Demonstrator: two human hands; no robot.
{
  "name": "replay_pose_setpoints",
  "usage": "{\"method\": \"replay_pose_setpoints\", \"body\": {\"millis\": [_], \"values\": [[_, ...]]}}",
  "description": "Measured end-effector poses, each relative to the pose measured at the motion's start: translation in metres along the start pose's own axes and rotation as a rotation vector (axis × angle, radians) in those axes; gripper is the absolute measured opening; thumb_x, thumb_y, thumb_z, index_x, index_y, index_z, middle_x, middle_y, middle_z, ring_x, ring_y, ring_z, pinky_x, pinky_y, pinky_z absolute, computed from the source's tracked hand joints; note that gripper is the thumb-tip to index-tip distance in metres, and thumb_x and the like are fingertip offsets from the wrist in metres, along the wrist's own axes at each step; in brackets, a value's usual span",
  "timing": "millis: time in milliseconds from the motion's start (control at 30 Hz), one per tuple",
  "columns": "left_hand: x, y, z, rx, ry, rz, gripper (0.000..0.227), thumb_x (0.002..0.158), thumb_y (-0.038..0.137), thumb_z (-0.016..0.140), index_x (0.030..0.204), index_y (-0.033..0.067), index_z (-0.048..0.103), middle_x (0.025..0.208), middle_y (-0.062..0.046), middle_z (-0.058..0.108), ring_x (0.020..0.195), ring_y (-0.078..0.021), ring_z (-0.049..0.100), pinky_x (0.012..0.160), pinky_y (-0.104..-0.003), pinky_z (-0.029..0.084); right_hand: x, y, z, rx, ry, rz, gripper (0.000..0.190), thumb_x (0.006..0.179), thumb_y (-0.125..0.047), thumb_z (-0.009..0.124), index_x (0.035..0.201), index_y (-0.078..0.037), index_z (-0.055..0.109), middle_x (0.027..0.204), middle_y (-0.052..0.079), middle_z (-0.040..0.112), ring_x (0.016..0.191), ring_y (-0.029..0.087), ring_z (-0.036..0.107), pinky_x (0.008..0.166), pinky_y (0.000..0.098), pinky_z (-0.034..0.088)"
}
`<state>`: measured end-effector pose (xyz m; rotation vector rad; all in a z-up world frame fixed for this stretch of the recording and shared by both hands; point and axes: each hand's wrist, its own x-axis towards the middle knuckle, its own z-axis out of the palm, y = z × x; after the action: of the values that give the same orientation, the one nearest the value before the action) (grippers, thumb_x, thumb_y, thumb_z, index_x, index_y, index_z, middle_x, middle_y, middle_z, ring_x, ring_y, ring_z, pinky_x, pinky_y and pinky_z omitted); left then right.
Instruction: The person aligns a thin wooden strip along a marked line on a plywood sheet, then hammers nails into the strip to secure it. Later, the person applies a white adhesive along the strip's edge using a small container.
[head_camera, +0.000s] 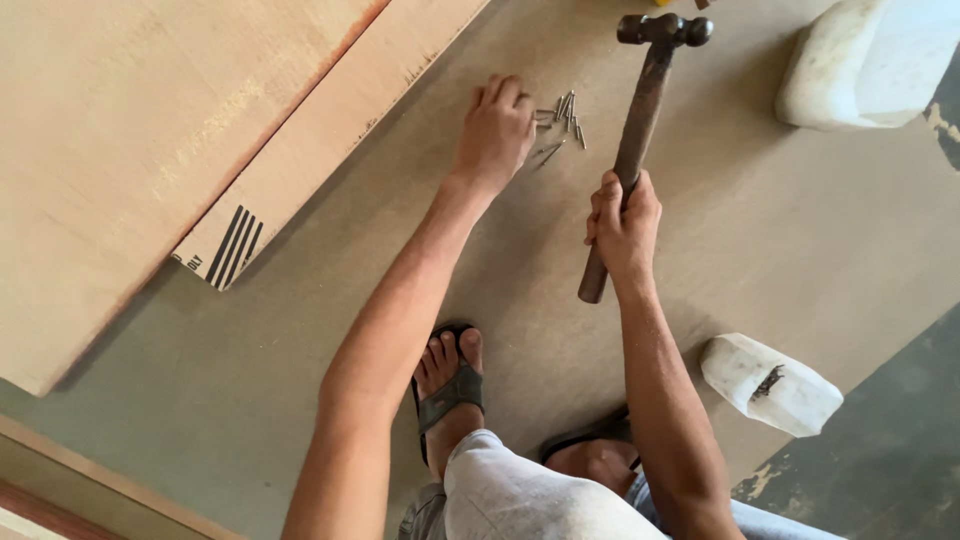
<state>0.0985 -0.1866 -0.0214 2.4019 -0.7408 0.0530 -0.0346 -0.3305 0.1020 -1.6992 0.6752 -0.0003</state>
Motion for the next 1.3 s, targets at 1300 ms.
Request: {"method": "replay_pose_setpoints", "body": {"millis": [1300], "values": [[-0.222, -0.076, -0.172, -0.571, 0.806, -0.731, 0.013, 0.1, 0.007, 0.072, 0.11, 0.0036, 0.079, 0.103, -0.009, 0.076, 0.086, -0.0132, 0.068, 0.071, -0.027, 0.052, -0.068, -0.039, 0.168, -0.167, -0.492, -0.082, 0.019, 0.108, -0.019, 0.053, 0.098, -0.003, 0.052, 0.069, 0.002, 0.054, 0.048, 0.008, 0.052, 0.041, 0.0266, 0.044]]}}
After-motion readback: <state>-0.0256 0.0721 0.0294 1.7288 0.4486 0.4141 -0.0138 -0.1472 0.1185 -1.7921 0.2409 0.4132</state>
